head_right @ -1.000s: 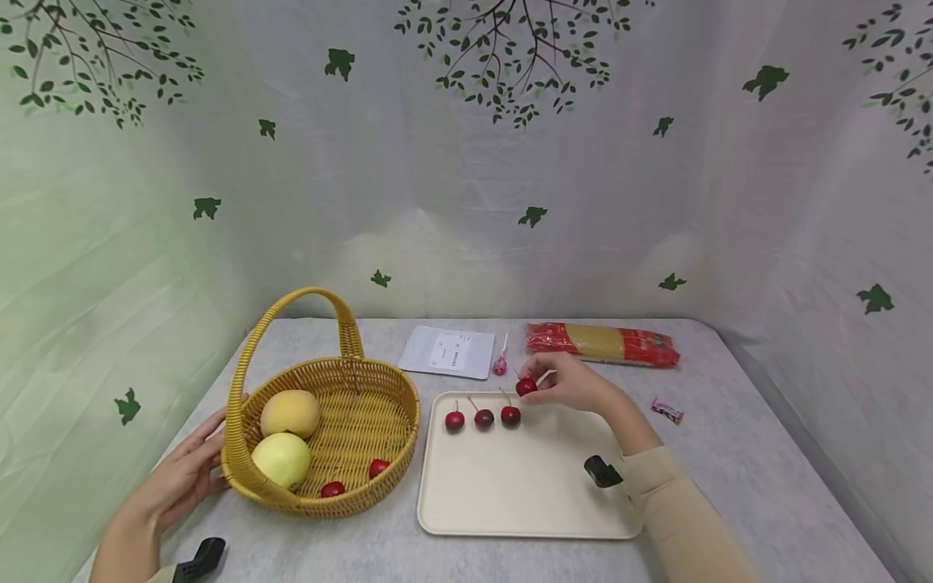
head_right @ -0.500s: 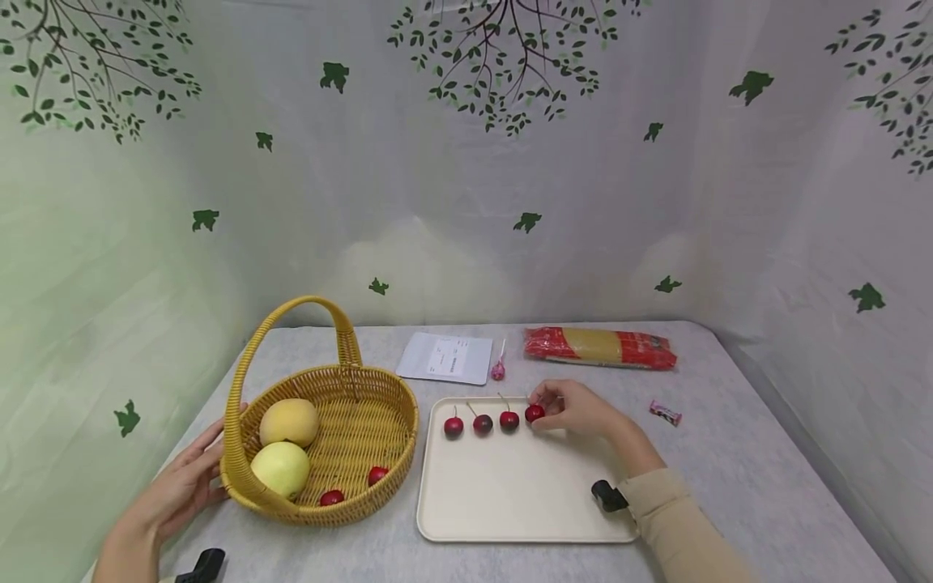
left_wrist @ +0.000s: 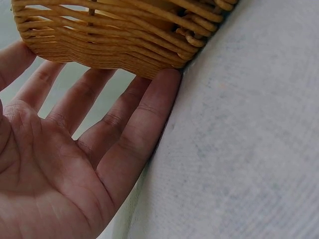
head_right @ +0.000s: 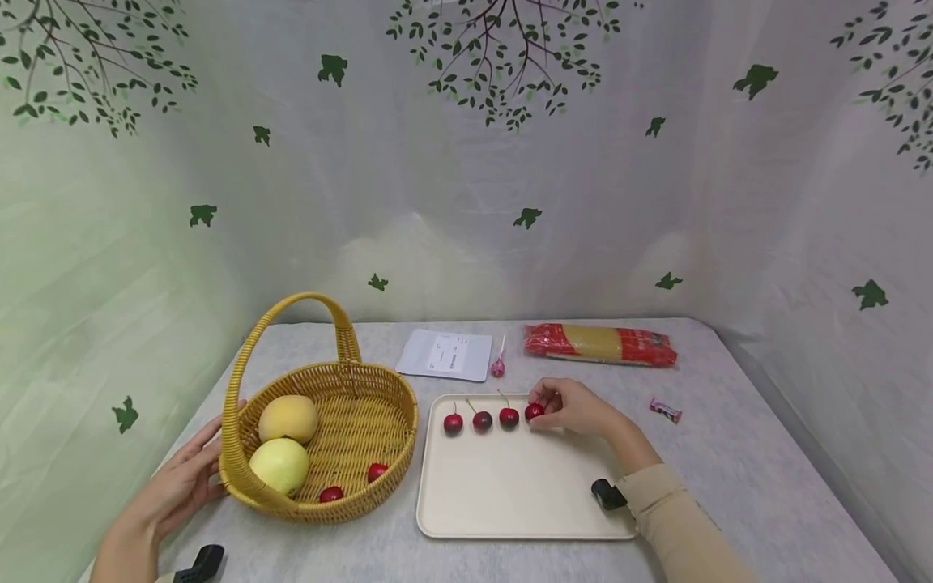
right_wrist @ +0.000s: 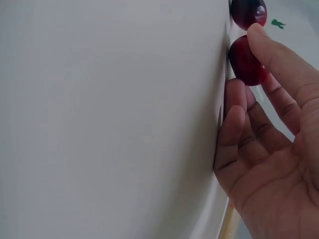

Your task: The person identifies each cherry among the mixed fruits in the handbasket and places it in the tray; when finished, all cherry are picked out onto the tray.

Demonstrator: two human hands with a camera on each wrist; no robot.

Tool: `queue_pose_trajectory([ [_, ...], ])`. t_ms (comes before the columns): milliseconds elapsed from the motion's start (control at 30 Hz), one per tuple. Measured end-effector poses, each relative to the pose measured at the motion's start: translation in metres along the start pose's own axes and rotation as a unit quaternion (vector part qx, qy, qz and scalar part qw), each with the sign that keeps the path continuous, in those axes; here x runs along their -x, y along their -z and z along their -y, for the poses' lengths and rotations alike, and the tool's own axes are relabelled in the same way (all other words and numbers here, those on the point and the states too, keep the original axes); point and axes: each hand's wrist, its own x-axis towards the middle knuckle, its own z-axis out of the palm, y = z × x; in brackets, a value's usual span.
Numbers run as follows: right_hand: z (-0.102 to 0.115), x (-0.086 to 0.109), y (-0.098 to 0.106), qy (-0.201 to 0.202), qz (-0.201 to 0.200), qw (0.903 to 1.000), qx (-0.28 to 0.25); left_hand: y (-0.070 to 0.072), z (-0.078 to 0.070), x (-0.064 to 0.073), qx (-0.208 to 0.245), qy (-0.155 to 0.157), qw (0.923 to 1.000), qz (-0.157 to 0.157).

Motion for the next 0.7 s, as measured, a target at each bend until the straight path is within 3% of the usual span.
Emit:
queue_pose_trajectory([
  [333, 0.0002, 0.0001, -0.0002, 0.012, 0.008, 0.9999, 0.002, 0.0025, 0.0010, 0.0000, 0.022, -0.032, 0.9987, 0.032],
  [700, -0.0026, -0.0004, 0.0004, 0.012, 0.010, 0.9999, -0.001, 0.0014, 0.0006, 0.0002, 0.005, -0.013, 0.9997, 0.019],
])
